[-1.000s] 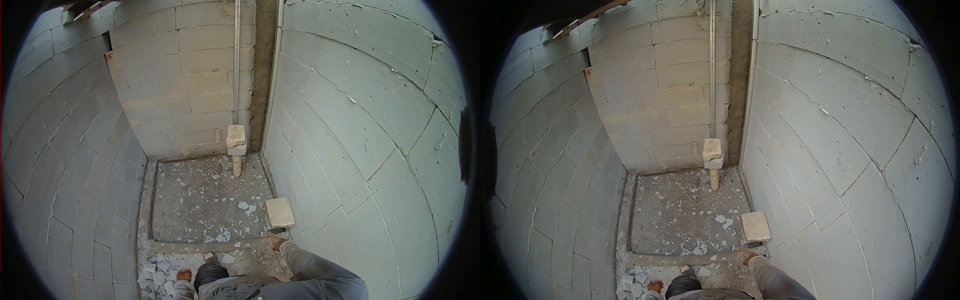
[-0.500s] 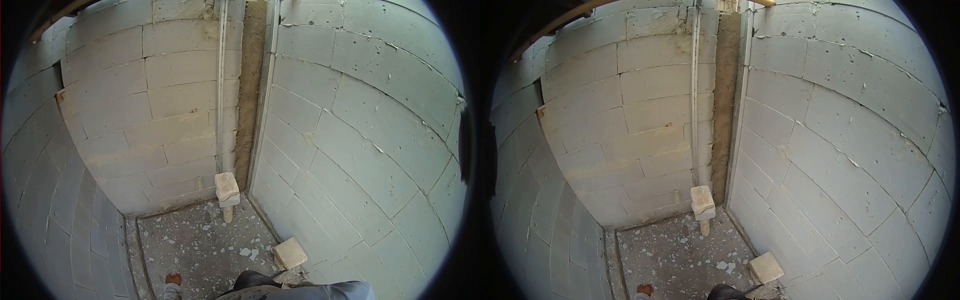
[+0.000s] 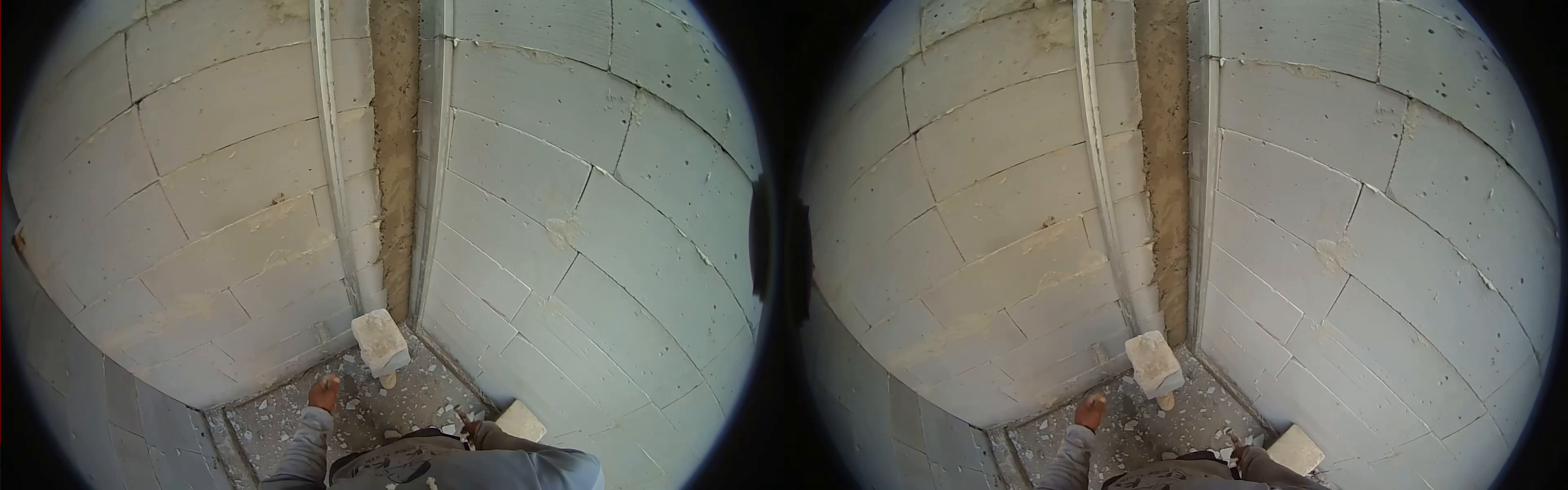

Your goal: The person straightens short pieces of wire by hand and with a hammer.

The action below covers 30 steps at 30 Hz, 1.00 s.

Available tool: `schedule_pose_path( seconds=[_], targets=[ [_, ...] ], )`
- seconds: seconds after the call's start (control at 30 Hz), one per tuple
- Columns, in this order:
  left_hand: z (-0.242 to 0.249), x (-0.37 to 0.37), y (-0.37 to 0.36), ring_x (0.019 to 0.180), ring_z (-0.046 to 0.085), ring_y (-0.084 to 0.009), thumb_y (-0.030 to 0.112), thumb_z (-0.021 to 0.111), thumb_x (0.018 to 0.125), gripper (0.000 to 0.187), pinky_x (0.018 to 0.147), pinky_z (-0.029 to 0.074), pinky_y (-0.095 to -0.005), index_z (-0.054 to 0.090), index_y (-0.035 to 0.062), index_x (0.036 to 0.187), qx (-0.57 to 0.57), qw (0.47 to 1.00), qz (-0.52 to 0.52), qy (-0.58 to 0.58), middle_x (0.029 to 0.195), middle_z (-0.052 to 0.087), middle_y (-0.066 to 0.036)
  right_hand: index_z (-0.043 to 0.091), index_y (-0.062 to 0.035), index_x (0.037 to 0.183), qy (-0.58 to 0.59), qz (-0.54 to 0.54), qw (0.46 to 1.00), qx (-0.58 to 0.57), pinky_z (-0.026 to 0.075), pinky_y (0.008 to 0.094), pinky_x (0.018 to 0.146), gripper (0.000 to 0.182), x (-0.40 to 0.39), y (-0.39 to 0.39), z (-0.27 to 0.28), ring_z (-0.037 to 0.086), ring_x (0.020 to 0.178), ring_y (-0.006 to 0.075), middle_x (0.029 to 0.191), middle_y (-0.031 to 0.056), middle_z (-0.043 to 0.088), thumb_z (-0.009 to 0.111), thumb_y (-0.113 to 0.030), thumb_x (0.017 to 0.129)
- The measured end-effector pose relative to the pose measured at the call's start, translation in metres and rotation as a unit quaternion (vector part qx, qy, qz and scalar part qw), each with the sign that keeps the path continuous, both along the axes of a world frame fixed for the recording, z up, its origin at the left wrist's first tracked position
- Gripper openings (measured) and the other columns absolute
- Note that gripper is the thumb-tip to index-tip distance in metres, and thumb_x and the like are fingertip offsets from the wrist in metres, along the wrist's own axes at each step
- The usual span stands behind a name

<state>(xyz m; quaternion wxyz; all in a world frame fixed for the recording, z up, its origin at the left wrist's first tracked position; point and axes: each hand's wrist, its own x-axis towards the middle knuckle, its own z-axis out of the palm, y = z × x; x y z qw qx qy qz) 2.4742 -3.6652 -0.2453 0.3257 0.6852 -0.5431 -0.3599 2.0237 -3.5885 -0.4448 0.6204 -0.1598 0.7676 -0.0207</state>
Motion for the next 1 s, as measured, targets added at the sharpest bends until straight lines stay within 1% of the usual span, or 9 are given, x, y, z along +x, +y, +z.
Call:
schedule_pose_path(
  seconds=[0.1, 0.23, 0.33, 0.4, 0.43, 0.67, 0.77, 0.9, 1.0],
  targets=[
    [0.059, -0.005, -0.086, 0.089, 0.062, -0.0228, 0.030, 0.058, 0.085, 0.037, 0.080, 0.047, -0.0327, 0.060, 0.0006, 0.109, -0.097, 0.981, 0.021, 0.167, 0.095, 0.066, -0.012, 0.056, 0.0051, 0.109, -0.028, 0.001, 0.997, -0.068, 0.053, 0.0426, 0.056, 0.044, 0.028, -0.048, 0.100, 0.059, 0.063, 0.0272, 0.080, 0.0165, 0.059, 0.067, -0.025, 0.080],
    [0.050, -0.024, -0.176, 0.083, 0.061, -0.0196, 0.029, 0.058, 0.085, 0.037, 0.076, 0.047, -0.0317, 0.060, -0.0003, 0.109, -0.093, 0.976, -0.031, 0.196, 0.090, 0.065, -0.009, 0.059, 0.0041, 0.097, 0.038, 0.021, 0.965, -0.259, 0.049, 0.0372, 0.046, 0.037, 0.072, -0.126, 0.205, 0.060, 0.055, 0.0239, 0.081, 0.0166, 0.061, 0.067, -0.026, 0.077],
    [0.044, -0.052, -0.222, 0.084, 0.060, -0.0166, 0.029, 0.058, 0.087, 0.039, 0.073, 0.047, -0.0286, 0.058, -0.0020, 0.111, -0.025, 0.971, -0.124, 0.205, 0.094, 0.063, -0.007, 0.057, 0.0026, 0.101, 0.155, 0.063, 0.931, -0.325, 0.050, 0.0397, 0.055, 0.041, 0.119, -0.153, 0.251, 0.063, 0.064, 0.0292, 0.084, 0.0199, 0.062, 0.068, -0.026, 0.074],
    [0.038, -0.068, -0.255, 0.086, 0.062, -0.0204, 0.030, 0.056, 0.087, 0.039, 0.077, 0.047, -0.0324, 0.059, -0.0003, 0.111, -0.005, 0.949, -0.180, 0.259, 0.094, 0.065, -0.012, 0.052, 0.0002, 0.108, 0.328, 0.115, 0.825, -0.446, 0.049, 0.0424, 0.068, 0.047, 0.153, -0.172, 0.250, 0.063, 0.077, 0.0356, 0.086, 0.0232, 0.062, 0.067, -0.028, 0.074],
    [0.038, -0.068, -0.274, 0.086, 0.062, -0.0204, 0.030, 0.056, 0.087, 0.039, 0.077, 0.047, -0.0324, 0.059, -0.0003, 0.111, 0.003, 0.947, -0.195, 0.257, 0.094, 0.065, -0.012, 0.052, 0.0002, 0.108, 0.332, 0.101, 0.829, -0.438, 0.049, 0.0424, 0.068, 0.047, 0.169, -0.187, 0.249, 0.063, 0.077, 0.0356, 0.086, 0.0232, 0.062, 0.067, -0.028, 0.074],
    [0.087, -0.056, -0.364, 0.092, 0.061, -0.0202, 0.031, 0.055, 0.088, 0.040, 0.081, 0.046, -0.0322, 0.057, -0.0012, 0.113, 0.027, 0.930, -0.283, 0.233, 0.100, 0.064, -0.012, 0.046, -0.0046, 0.112, 0.263, 0.132, 0.879, -0.375, 0.048, 0.0451, 0.074, 0.051, 0.242, -0.259, 0.259, 0.061, 0.085, 0.0385, 0.090, 0.0210, 0.063, 0.066, -0.028, 0.072],
    [0.083, -0.064, -0.394, 0.094, 0.061, -0.0208, 0.031, 0.055, 0.089, 0.039, 0.083, 0.046, -0.0320, 0.057, -0.0012, 0.112, 0.036, 0.918, -0.278, 0.279, 0.102, 0.064, -0.012, 0.051, -0.0036, 0.103, 0.205, -0.013, 0.868, -0.452, 0.047, 0.0410, 0.068, 0.045, 0.248, -0.275, 0.263, 0.061, 0.074, 0.0331, 0.079, 0.0169, 0.061, 0.068, -0.030, 0.070],
    [0.092, -0.080, -0.404, 0.106, 0.057, -0.0258, 0.040, 0.052, 0.091, 0.052, 0.090, 0.042, -0.0347, 0.051, -0.0018, 0.121, 0.084, 0.897, -0.280, 0.333, 0.115, 0.058, -0.018, 0.047, 0.0000, 0.101, 0.033, -0.176, 0.799, -0.574, 0.040, 0.0286, 0.047, 0.027, 0.223, -0.348, 0.389, 0.048, 0.050, 0.0126, 0.065, 0.0035, 0.047, 0.061, -0.011, 0.080],
    [0.080, -0.085, -0.387, 0.106, 0.057, -0.0270, 0.043, 0.052, 0.091, 0.054, 0.090, 0.043, -0.0370, 0.050, -0.0016, 0.122, 0.154, 0.872, -0.305, 0.351, 0.117, 0.057, -0.017, 0.043, 0.0005, 0.105, 0.061, -0.138, 0.721, -0.676, 0.041, 0.0275, 0.038, 0.025, 0.197, -0.413, 0.468, 0.050, 0.043, 0.0146, 0.069, 0.0072, 0.051, 0.048, -0.010, 0.082]
  ],
)
